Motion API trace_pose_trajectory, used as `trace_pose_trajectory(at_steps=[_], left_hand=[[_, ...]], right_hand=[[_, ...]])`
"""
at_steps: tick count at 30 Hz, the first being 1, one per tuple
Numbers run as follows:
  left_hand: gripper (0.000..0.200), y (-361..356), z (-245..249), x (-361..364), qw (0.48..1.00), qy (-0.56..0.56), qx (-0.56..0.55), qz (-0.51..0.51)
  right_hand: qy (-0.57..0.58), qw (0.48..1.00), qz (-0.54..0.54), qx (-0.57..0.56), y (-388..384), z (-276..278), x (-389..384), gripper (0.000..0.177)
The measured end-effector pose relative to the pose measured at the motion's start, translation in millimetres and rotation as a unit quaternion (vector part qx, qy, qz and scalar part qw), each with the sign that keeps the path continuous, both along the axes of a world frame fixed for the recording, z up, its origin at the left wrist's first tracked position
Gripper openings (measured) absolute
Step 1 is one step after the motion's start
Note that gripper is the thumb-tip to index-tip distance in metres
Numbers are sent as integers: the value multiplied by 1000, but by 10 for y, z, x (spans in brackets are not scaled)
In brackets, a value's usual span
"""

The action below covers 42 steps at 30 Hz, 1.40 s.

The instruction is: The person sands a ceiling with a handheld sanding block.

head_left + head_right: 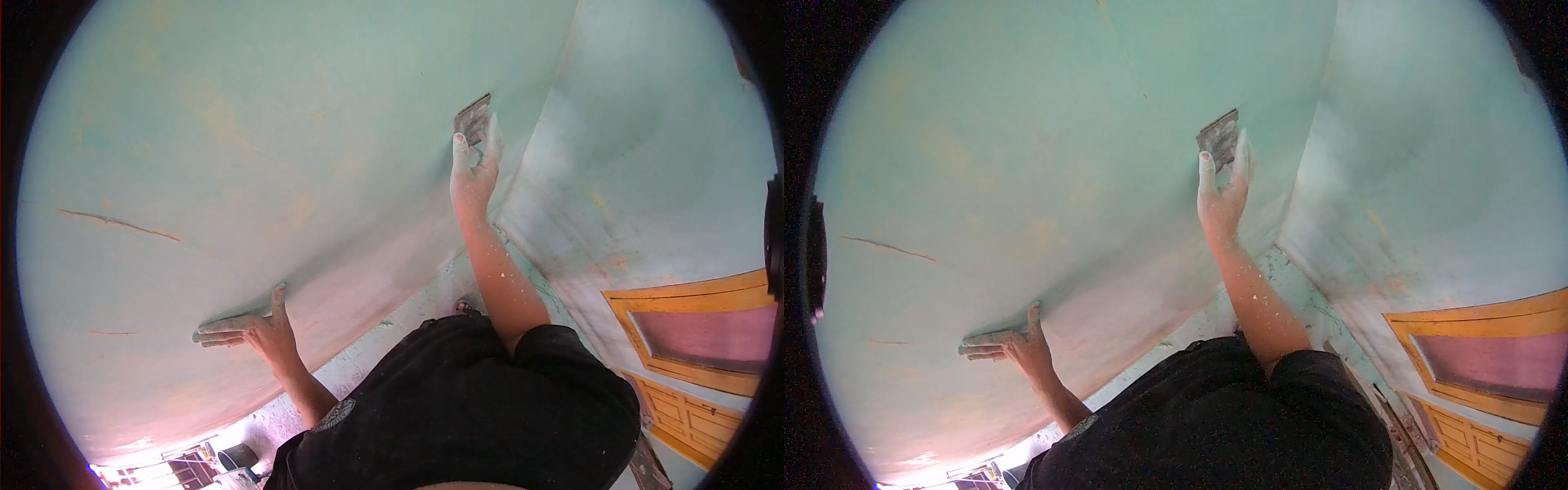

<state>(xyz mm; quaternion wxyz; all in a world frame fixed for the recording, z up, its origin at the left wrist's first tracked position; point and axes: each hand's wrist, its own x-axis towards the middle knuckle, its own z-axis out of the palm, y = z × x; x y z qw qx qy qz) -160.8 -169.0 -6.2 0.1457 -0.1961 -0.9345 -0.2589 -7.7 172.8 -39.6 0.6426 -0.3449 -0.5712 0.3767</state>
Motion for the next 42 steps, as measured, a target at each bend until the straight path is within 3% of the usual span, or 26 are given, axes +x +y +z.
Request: trace_pose_trajectory(at_steps=[1,6,8,15,17,18,19,20,21,23,26,28,30,32,34,35,37,38,40,41,42], left_hand=[[141,-42,-106,-54,997,75,-3,21],[146,141,84,92,989,115,28,87],[147,156,93,90,986,124,37,103],[148,122,65,54,988,112,18,101],[148,160,95,74,986,122,26,107],[148,168,97,68,986,126,28,110],[148,169,96,71,985,129,30,111],[148,169,98,74,986,123,29,104],[148,166,107,71,987,122,28,104],[148,201,171,128,987,122,25,102],[145,219,231,167,989,97,33,105],[144,126,96,23,976,198,-18,92],[141,119,122,88,978,196,-8,77],[137,85,165,176,979,191,2,64],[118,12,214,243,977,207,41,-5],[118,-50,281,288,979,202,40,2],[91,-138,439,408,969,160,148,-114],[91,-179,438,426,971,157,148,-102],[71,-264,434,482,929,115,260,-236],[71,-304,435,505,932,116,262,-222],[68,-336,440,527,921,92,251,-282]], right_hand=[[18,999,-4,-47,-16,43,2,67],[80,983,45,-157,21,108,82,66],[172,961,105,-190,22,69,96,53],[134,975,157,-85,12,7,424,27],[216,909,285,-213,-11,52,600,19],[213,911,282,-215,-6,2,642,19],[333,816,417,-224,20,-81,684,21],[440,688,533,-222,13,-76,748,24],[439,693,527,-221,-18,-77,781,24],[530,544,627,-173,-121,-48,723,28],[536,505,645,-204,-310,8,701,33],[544,493,644,-216,-468,33,651,35],[549,481,643,-231,-633,51,603,36],[581,422,636,-283,-816,53,549,37],[559,412,649,-310,-981,76,476,38],[542,400,659,-334,-1087,80,416,40],[523,411,646,-375,-1297,73,301,44],[504,426,633,-406,-1405,76,242,48],[474,427,646,-419,-1608,101,160,50],[452,432,655,-424,-1706,113,123,53],[442,427,661,-431,-1803,124,101,53]])
